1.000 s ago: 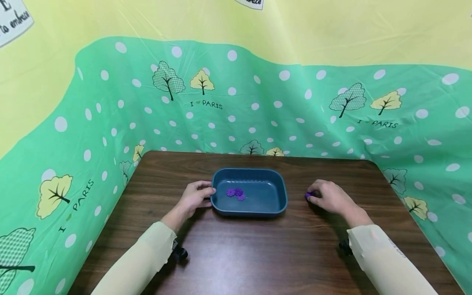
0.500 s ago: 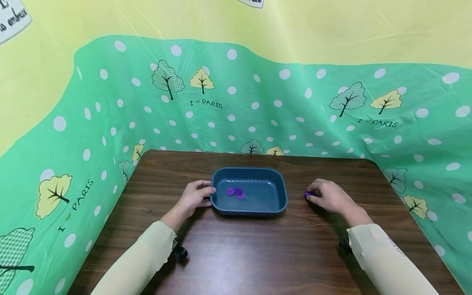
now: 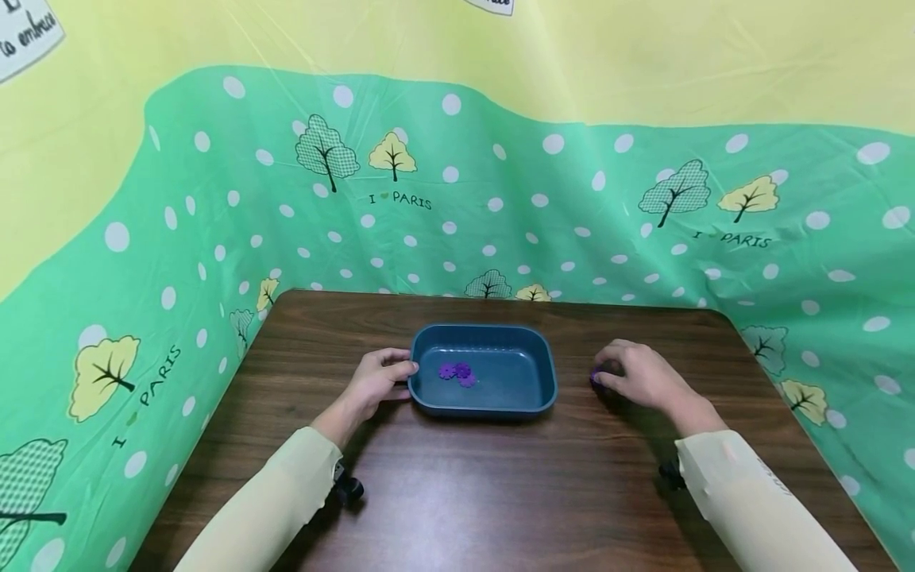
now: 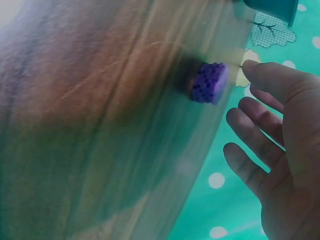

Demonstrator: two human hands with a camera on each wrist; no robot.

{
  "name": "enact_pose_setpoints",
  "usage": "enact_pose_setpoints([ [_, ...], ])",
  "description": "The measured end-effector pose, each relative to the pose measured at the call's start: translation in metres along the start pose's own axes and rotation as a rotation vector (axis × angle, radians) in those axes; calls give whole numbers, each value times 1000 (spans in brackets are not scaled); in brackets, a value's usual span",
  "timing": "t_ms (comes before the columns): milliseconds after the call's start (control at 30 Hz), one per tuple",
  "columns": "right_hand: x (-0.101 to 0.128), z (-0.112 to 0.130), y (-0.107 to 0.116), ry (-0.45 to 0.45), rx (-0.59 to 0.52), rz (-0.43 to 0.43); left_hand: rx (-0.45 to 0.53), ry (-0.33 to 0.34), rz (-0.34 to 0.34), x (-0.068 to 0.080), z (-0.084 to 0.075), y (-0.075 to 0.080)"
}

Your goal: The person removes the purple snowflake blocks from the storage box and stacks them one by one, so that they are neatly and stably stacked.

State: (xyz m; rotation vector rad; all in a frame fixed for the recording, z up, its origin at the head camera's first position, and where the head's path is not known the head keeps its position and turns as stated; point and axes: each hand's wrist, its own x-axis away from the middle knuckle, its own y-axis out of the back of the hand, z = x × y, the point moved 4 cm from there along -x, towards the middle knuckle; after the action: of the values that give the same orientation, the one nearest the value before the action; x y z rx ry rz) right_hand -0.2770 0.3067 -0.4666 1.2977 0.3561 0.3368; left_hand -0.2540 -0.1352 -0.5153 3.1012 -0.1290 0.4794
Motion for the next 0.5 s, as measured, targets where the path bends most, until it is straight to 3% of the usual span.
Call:
enact_pose_setpoints([
  [500, -30, 51, 21, 139, 10, -74, 11, 13, -6, -1, 0, 1],
])
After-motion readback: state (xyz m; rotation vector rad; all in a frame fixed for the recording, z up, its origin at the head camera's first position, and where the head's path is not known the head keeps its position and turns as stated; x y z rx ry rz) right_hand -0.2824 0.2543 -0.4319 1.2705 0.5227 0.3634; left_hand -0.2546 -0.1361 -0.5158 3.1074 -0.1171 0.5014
